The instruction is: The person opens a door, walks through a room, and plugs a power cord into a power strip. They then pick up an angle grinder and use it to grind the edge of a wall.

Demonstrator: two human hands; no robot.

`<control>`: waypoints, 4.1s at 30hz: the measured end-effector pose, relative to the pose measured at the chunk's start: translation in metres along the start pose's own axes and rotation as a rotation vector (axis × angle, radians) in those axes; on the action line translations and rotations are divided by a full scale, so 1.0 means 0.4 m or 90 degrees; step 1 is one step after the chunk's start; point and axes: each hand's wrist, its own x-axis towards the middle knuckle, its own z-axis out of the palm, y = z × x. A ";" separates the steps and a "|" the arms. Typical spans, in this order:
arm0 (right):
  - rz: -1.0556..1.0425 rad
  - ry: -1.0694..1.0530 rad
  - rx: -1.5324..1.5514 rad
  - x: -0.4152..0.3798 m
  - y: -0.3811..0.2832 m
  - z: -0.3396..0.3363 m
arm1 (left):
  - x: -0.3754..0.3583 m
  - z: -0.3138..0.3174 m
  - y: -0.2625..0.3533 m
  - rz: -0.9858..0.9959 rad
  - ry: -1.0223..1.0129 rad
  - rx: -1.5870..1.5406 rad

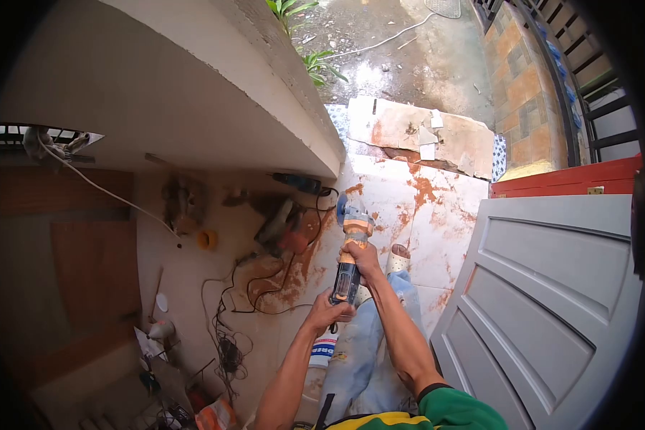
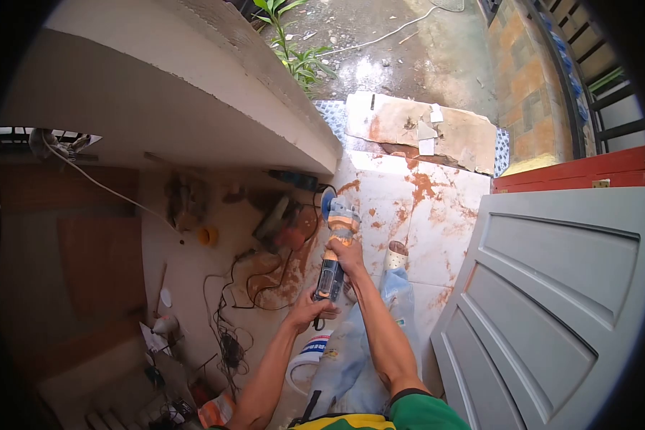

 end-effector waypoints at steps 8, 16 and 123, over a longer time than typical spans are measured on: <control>-0.123 -0.062 -0.090 0.113 -0.139 0.085 | 0.190 0.075 0.146 0.266 0.418 0.529; -0.147 -0.101 -0.127 0.159 -0.250 0.165 | 0.217 0.086 0.267 0.240 0.435 0.450; -0.100 -0.112 -0.041 0.233 -0.138 0.176 | 0.244 0.012 0.220 0.289 0.483 0.514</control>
